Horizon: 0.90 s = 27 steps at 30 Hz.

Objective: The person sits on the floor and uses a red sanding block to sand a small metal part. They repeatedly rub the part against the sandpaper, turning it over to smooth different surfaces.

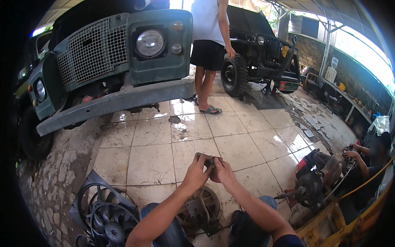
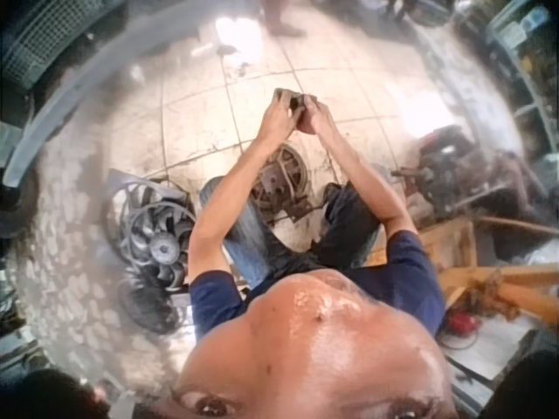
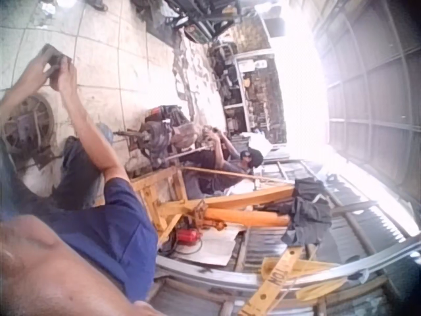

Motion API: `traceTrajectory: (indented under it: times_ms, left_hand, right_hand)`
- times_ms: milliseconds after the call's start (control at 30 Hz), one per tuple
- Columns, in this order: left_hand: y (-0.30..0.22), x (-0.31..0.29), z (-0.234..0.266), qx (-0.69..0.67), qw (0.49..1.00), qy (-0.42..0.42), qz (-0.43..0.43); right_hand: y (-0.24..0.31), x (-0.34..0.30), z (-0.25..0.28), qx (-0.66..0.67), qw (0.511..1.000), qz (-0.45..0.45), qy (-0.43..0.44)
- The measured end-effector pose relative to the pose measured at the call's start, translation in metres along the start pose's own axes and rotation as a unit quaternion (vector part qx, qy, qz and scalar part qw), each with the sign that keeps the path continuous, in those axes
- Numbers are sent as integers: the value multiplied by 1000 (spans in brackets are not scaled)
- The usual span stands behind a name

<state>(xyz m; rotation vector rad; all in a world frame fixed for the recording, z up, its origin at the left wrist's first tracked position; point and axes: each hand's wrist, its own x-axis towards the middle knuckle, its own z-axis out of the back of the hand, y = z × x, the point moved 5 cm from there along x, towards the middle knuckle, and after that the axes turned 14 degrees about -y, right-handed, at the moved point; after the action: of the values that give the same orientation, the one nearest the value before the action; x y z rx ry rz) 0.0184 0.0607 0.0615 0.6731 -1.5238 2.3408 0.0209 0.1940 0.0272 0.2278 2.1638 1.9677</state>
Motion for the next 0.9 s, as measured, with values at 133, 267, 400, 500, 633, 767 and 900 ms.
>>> traceTrajectory:
  times_ms: [133,267,400,500,633,767,900]
  left_hand:
    - [3,10,0,-13,1000,-20,11]
    - [-7,0,-7,-16,1000,-17,0]
    - [5,10,-2,-27,997,-68,-30]
    - [-7,1,-14,-22,996,-44,-81]
    - [-7,9,-6,3,996,-56,-74]
    - [-7,9,-4,11,995,-51,-90]
    - [-9,10,-3,-4,994,-48,-94]
  right_hand:
    - [9,-4,0,-36,999,25,7]
    - [4,1,5,-24,999,19,-15]
    - [6,-1,-3,-20,999,37,-13]
    - [8,1,-1,-1,999,24,-31]
    - [7,0,-2,-47,998,42,-25]
    - [13,-4,-1,-1,999,-16,-34]
    - [11,-1,-1,-3,1000,10,-19]
